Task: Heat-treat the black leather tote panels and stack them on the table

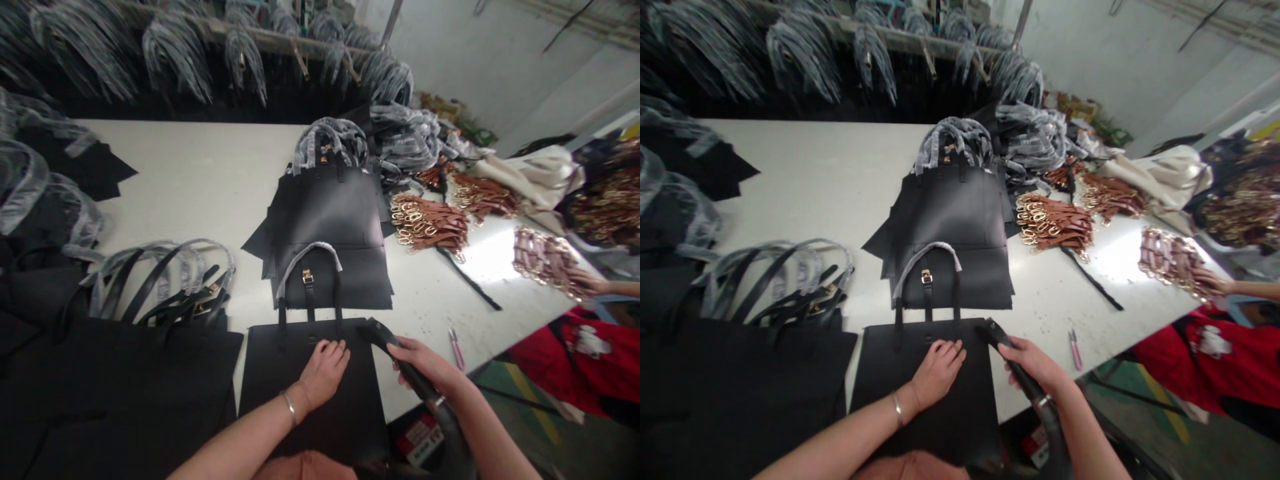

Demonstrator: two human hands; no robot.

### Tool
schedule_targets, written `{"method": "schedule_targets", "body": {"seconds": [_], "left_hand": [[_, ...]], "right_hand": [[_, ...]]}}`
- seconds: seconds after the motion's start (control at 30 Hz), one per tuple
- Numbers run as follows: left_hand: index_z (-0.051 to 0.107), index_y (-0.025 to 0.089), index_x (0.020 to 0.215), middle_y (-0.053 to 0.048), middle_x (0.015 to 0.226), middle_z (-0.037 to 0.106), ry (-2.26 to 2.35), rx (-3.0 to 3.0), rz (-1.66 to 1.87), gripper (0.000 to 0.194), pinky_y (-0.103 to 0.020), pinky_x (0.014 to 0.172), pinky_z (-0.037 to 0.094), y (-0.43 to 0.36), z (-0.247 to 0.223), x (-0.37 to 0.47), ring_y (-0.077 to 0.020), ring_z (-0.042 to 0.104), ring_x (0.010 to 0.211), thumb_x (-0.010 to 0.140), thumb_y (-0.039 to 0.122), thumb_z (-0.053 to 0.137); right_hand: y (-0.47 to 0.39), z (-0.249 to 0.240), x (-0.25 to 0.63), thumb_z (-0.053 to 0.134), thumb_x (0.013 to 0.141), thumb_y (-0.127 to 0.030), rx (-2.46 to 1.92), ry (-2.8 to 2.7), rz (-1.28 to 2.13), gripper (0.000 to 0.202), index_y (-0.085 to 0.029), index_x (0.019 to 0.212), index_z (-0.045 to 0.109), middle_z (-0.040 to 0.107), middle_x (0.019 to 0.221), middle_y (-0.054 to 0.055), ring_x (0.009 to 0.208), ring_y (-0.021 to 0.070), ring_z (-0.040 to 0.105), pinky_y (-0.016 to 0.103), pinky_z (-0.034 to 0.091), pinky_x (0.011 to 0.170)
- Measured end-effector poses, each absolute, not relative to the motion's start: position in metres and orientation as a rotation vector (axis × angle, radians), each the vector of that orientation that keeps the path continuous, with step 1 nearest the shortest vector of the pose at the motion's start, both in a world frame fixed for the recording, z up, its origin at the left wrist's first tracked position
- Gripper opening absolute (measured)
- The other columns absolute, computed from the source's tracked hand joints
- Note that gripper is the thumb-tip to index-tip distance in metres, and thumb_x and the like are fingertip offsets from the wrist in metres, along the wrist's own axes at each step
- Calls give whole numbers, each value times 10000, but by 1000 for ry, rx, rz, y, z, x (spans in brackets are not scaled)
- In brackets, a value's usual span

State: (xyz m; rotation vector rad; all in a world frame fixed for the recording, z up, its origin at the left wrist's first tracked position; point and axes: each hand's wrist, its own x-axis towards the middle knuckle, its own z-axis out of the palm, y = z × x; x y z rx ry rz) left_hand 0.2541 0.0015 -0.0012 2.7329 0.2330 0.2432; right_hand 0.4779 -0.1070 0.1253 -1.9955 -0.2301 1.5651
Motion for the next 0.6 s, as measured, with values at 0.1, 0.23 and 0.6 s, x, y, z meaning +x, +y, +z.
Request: {"method": "schedule_targets", "body": {"seconds": [0.1, 0.23, 0.6], "left_hand": [[499, 136, 1350, -144, 1390, 544, 240, 2737, 213, 417, -449, 1035, 365, 2, 1, 253, -269, 516, 1223, 938, 141, 436], [437, 154, 1418, -127, 1478, 468, 220, 2732, 203, 449, -425, 1115, 303, 0, 3, 244, -249, 446, 1331, 982, 261, 423], [347, 193, 1488, -112, 1581, 309, 207, 2747, 206, 548, -412, 1183, 251, -1, 3, 226, -244, 290, 1457, 980, 354, 475]], "right_hand": [[-102, 123, 470, 606, 862, -512, -1985, -198, 1510, 393, -186, 1076, 557, 608, 632, -19, 435, 131, 615, 205, 468, 404], [-105, 124, 460, 600, 861, -520, -2002, -175, 1493, 377, -188, 1035, 553, 595, 596, -23, 412, 138, 608, 209, 464, 387], [-105, 120, 464, 628, 848, -482, -2060, -257, 1309, 367, -206, 1083, 570, 566, 638, -47, 410, 117, 585, 212, 457, 391]]}}
